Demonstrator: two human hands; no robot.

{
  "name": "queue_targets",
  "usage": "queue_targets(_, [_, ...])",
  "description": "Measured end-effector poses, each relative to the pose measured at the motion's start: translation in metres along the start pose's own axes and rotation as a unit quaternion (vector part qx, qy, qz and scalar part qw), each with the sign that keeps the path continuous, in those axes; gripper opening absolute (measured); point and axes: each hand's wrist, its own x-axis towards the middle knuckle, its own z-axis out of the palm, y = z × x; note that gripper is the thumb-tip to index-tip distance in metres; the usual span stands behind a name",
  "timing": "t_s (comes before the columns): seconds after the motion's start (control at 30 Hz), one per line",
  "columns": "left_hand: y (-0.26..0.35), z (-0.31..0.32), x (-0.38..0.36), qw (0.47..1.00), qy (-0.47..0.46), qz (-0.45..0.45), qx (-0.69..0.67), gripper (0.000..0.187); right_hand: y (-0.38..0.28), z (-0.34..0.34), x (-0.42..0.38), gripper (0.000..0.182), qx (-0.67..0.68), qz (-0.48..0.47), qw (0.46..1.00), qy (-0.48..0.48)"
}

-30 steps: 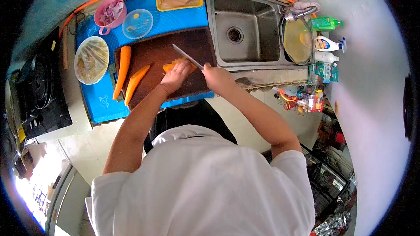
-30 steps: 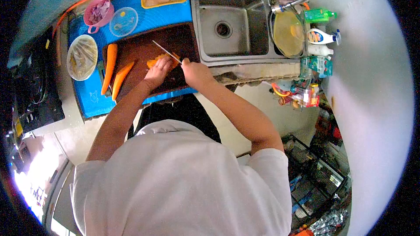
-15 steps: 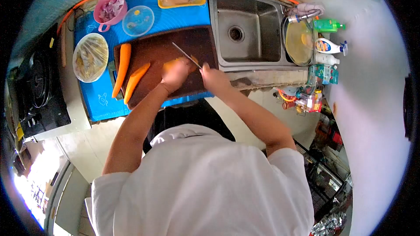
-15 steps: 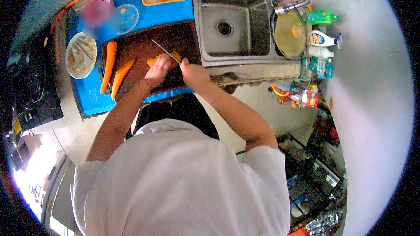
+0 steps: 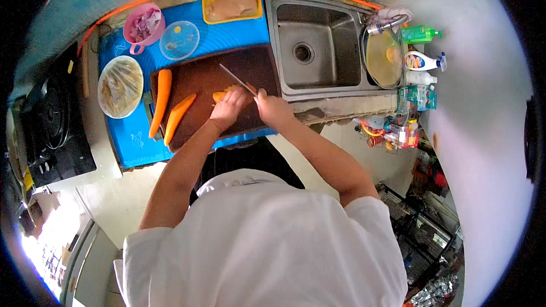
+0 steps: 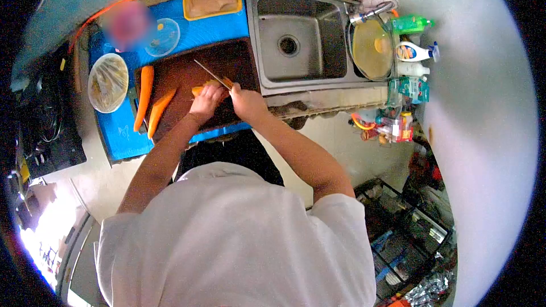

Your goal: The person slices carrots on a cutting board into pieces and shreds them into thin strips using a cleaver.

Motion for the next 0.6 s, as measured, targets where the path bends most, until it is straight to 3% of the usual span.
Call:
queue_targets(0.2, [-0.004, 0.008, -0.003, 1.0, 0.005, -0.005, 0.002, 0.032, -0.001, -0.027, -0.006, 0.025, -0.007, 0.016, 0.998, -0.066])
queue_targets(0.4, [-0.001, 0.003, 0.006, 0.986, -0.085, -0.108, -0.097, 0.029, -0.005, 0.002, -0.006, 0.025, -0.007, 0.016, 1.0, -0.002])
queue_targets(0.5, [0.01, -0.014, 0.012, 0.998, -0.03, -0.048, 0.01, 0.021, -0.004, 0.001, -0.01, 0.025, 0.009, 0.004, 0.999, 0.038])
queue_targets(0.6, [0.019, -0.034, 0.014, 0.995, -0.07, -0.062, -0.042, 0.023, 0.002, 0.01, -0.008, 0.028, 0.027, 0.009, 0.999, 0.035])
